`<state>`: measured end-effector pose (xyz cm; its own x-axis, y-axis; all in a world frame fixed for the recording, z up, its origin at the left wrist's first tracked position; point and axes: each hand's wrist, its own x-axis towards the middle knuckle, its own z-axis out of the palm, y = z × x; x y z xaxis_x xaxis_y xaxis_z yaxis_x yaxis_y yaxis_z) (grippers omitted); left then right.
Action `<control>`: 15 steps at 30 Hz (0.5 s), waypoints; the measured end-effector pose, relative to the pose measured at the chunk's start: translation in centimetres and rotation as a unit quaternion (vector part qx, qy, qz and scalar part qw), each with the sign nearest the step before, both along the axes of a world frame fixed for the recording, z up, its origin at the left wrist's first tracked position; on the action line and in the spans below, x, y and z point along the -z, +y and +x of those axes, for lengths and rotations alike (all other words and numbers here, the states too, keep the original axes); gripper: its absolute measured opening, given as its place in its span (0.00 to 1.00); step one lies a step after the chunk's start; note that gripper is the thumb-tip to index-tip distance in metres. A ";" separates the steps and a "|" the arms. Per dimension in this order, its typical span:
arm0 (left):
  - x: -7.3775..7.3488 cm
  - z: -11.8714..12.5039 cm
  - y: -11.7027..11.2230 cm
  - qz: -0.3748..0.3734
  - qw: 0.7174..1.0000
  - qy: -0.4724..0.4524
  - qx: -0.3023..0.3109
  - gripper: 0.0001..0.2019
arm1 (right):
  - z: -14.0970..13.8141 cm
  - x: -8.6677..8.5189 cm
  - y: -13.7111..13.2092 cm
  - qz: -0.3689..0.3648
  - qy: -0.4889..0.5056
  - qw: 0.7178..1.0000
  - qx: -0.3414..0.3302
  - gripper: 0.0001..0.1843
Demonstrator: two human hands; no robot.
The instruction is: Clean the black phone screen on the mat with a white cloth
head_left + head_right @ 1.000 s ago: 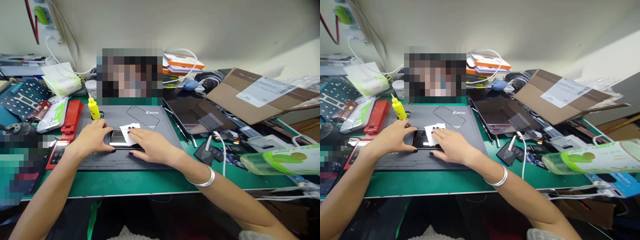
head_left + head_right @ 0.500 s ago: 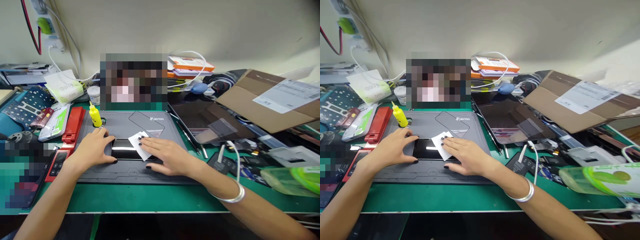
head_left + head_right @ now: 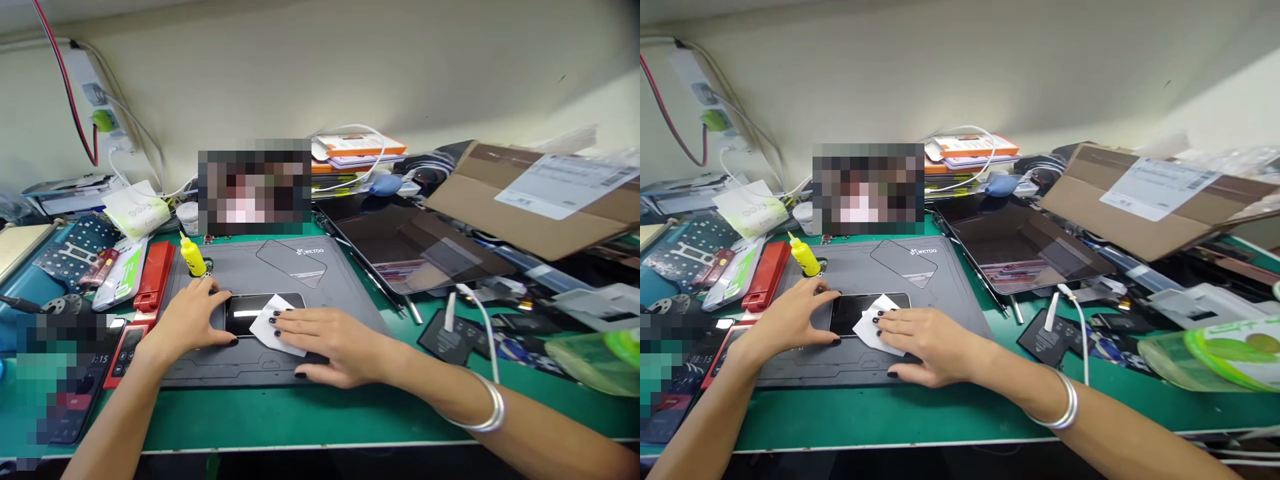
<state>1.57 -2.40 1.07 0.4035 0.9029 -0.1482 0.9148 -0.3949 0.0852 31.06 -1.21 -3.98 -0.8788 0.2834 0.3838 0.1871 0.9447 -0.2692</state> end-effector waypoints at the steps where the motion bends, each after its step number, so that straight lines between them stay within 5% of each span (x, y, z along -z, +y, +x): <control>1: 0.0 0.0 0.0 0.001 1.000 0.000 0.001 0.33 | 0.1 0.1 0.1 0.004 0.002 1.000 0.003 0.19; 6: 0.1 -0.2 0.0 -0.002 1.000 0.001 0.008 0.33 | 0.7 0.3 1.0 0.029 0.004 0.996 0.086 0.18; 12: 0.2 -0.3 0.1 0.007 1.000 -0.004 0.010 0.32 | 0.3 0.3 0.4 0.019 0.032 0.999 0.035 0.17; 15: 0.3 -0.2 0.1 0.008 1.000 0.002 0.008 0.32 | 0.4 0.5 0.8 0.039 0.039 0.996 0.070 0.15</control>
<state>1.38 -2.26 0.78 0.4180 0.8982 -0.1362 0.9084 -0.4115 0.0744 31.49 -0.43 -4.44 -0.7988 0.3689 0.4753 0.3006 0.9290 -0.2158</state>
